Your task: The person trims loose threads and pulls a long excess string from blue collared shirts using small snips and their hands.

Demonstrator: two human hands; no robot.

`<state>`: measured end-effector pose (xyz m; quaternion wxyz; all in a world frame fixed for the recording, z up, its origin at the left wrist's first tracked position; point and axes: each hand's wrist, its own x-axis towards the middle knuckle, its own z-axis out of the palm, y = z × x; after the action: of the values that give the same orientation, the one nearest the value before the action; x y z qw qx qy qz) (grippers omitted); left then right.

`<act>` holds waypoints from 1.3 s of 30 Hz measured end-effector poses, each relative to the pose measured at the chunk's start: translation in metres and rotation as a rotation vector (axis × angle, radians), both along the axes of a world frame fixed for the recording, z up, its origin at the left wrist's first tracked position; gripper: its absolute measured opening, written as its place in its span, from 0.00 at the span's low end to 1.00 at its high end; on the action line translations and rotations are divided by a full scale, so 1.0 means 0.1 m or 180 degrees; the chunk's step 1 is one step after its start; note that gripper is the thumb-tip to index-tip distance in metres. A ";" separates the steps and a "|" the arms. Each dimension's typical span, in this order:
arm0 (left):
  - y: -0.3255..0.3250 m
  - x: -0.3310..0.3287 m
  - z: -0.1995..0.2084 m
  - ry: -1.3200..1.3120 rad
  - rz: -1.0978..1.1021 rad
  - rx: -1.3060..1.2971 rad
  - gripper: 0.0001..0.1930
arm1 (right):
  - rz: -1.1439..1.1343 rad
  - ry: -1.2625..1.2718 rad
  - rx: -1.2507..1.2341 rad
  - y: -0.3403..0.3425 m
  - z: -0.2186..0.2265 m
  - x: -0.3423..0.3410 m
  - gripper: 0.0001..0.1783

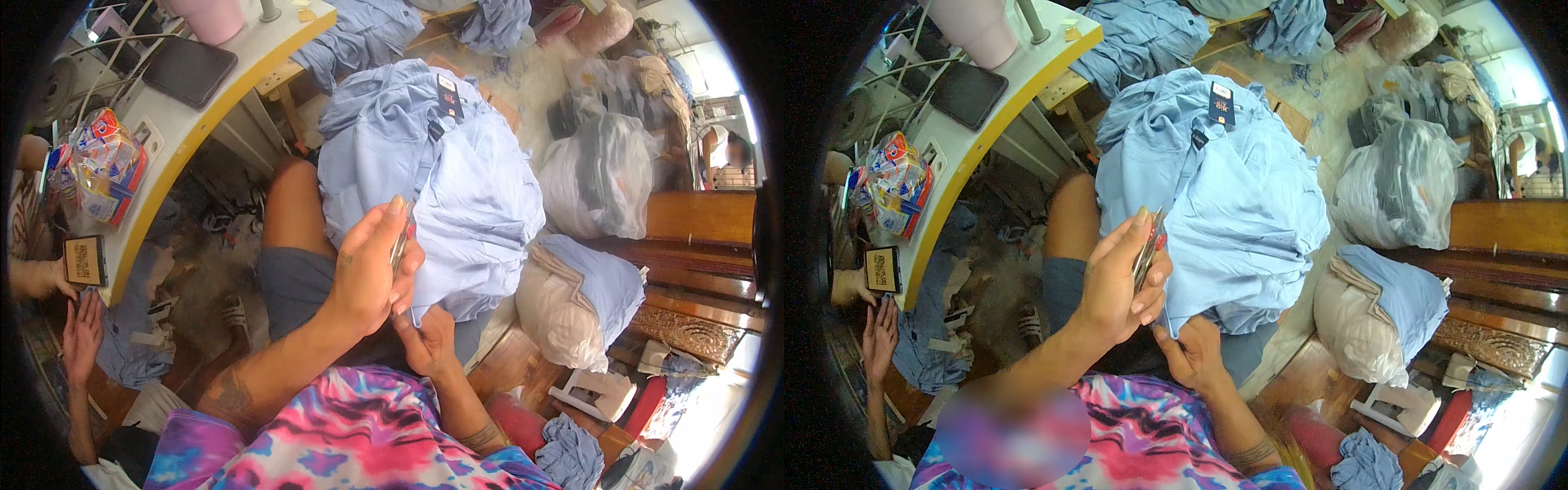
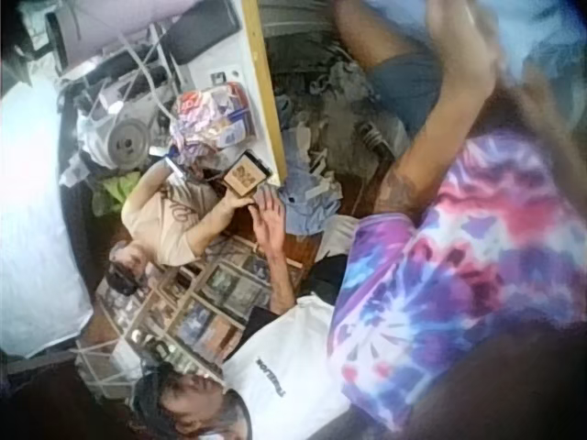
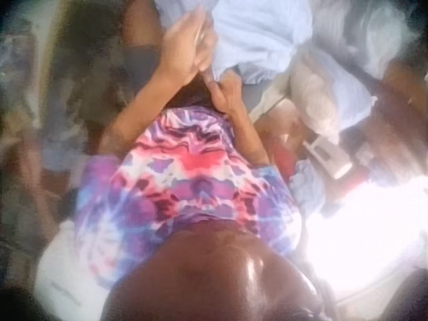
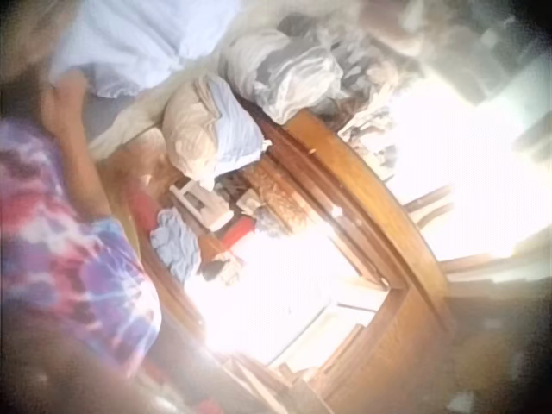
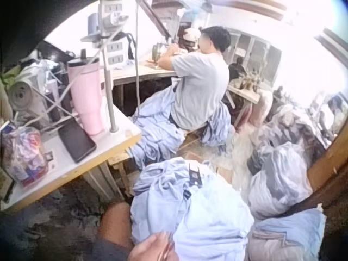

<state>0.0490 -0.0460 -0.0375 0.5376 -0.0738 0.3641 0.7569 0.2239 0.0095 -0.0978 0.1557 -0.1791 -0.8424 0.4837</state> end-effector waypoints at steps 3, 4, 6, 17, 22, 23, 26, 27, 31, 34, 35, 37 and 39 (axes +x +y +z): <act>0.07 -0.05 -0.06 -0.0195 0.0015 0.0122 0.15 | 0.0098 -0.0088 0.0127 0.04 0.10 0.04 0.10; 0.08 -0.05 -0.05 -0.0209 0.0034 0.0117 0.15 | 0.0151 -0.0134 0.0183 0.05 0.13 0.04 0.11; 0.08 -0.07 -0.02 -0.0234 0.0071 0.0107 0.14 | 0.0019 -0.0088 0.0044 0.03 0.22 0.00 0.12; 0.05 0.01 0.01 0.0076 -0.0091 0.0076 0.15 | 0.0358 -0.0810 0.0202 0.26 0.48 0.12 0.09; -0.10 0.01 0.03 0.0153 -0.0110 0.0071 0.18 | -0.0446 -0.0176 0.1568 0.48 0.90 -0.37 0.16; -0.15 0.01 0.03 0.0175 -0.0050 0.0015 0.19 | -0.0472 -0.0142 0.1701 0.46 0.84 -0.51 0.20; -0.07 0.15 0.02 0.0202 -0.0063 0.0081 0.20 | -0.0343 -0.0034 0.1867 0.53 0.82 -0.66 0.27; 0.00 0.20 0.02 0.0258 -0.0075 0.0177 0.20 | -0.0322 0.0025 0.1854 0.58 0.75 -0.63 0.27; -0.08 0.22 0.04 0.0313 -0.0113 0.0350 0.21 | -0.1043 0.0227 0.1445 0.43 0.51 -0.65 0.20; -0.16 0.24 -0.01 0.0432 0.0042 0.0448 0.21 | -0.1089 0.0599 0.1523 0.31 0.37 -0.67 0.15; -0.14 0.27 0.00 0.0499 0.0095 0.0338 0.22 | -0.0975 0.0737 0.1588 0.33 0.34 -0.68 0.15; -0.05 0.28 -0.02 0.0492 0.0159 0.0279 0.21 | -0.0897 0.0754 0.1555 0.37 0.30 -0.65 0.12; 0.03 0.26 -0.05 0.0429 0.0253 0.0195 0.21 | -0.0947 0.0671 0.1488 0.49 0.19 -0.57 0.12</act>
<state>0.0751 -0.0428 -0.0429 0.4834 -0.0206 0.3730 0.7917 0.1672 0.0581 -0.0787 0.3486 -0.2087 -0.8746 0.2644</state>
